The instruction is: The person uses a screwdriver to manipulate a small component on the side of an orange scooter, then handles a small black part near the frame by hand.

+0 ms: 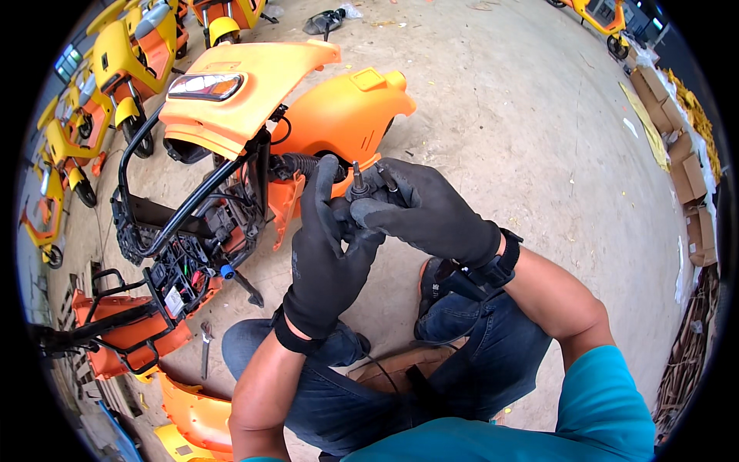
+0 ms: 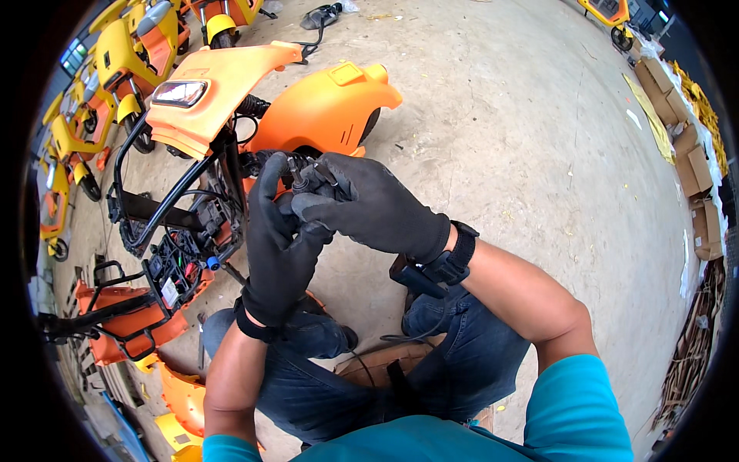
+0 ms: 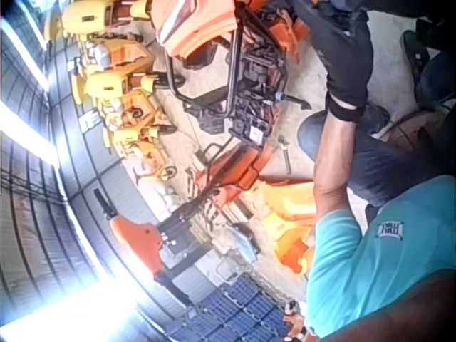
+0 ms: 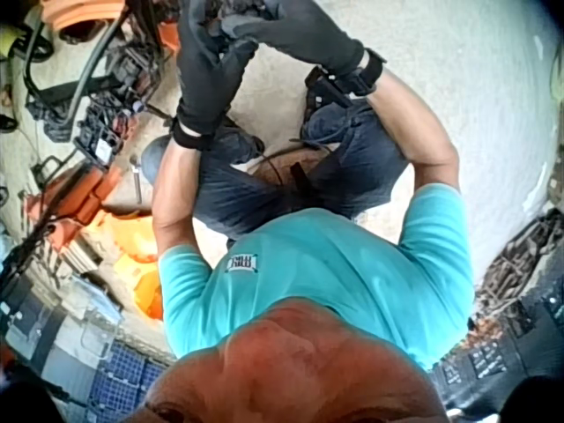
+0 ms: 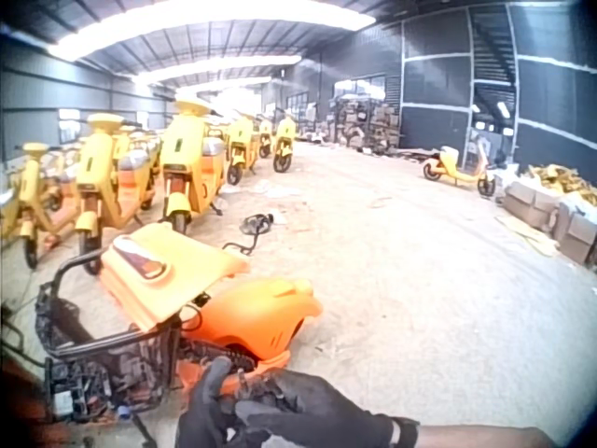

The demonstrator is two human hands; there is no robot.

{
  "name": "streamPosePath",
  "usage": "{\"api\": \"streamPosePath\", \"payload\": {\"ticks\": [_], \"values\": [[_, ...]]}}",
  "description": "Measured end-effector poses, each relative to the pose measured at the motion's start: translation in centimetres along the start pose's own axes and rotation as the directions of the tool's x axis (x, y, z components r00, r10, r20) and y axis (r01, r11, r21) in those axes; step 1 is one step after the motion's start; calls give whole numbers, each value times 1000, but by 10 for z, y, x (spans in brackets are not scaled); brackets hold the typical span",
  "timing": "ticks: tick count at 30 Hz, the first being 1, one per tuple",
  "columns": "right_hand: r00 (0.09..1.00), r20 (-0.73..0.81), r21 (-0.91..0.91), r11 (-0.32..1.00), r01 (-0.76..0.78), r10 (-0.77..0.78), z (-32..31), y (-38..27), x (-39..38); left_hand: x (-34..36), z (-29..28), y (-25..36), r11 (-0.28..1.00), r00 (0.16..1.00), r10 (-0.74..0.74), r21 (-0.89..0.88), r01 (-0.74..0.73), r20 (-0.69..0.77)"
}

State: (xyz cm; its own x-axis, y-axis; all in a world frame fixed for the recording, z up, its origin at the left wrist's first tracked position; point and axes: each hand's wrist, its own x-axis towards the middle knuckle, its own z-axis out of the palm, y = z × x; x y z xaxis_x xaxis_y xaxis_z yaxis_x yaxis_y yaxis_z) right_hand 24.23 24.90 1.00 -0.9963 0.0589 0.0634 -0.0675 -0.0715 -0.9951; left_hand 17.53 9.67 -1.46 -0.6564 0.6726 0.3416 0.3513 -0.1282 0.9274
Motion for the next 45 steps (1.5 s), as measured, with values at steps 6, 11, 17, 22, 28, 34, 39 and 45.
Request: {"api": "streamPosePath", "payload": {"ticks": [6, 11, 17, 22, 28, 34, 39, 45], "values": [[998, -54, -115, 993, -18, 12, -2, -7, -2, 1, 4, 1, 999, 999, -45, -7, 45, 9], [989, -138, -137, 990, 24, -43, -6, -6, -3, 4, 8, 6, 985, 986, -160, -61, 162, 45], [974, -178, -224, 969, 101, -143, -9, -4, 0, 7, 7, 10, 961, 968, -226, -135, 241, 113], [956, -224, -201, 969, 142, -187, -14, -11, 6, 2, 1, -1, 981, 981, -191, -30, 192, 32], [982, -177, -249, 968, 21, -67, -17, -10, -1, 7, -4, 15, 971, 973, -225, 93, 219, 56], [985, -171, -247, 969, -4, -39, -18, -16, -2, 8, -1, 15, 966, 966, -259, 15, 259, 22], [974, -200, -234, 971, 58, -106, -20, -4, 0, 8, 0, 4, 984, 985, -171, 41, 171, 1], [970, -231, -263, 965, 11, -74, -26, -12, 0, 9, 1, 6, 972, 977, -211, 111, 205, 40]]}}
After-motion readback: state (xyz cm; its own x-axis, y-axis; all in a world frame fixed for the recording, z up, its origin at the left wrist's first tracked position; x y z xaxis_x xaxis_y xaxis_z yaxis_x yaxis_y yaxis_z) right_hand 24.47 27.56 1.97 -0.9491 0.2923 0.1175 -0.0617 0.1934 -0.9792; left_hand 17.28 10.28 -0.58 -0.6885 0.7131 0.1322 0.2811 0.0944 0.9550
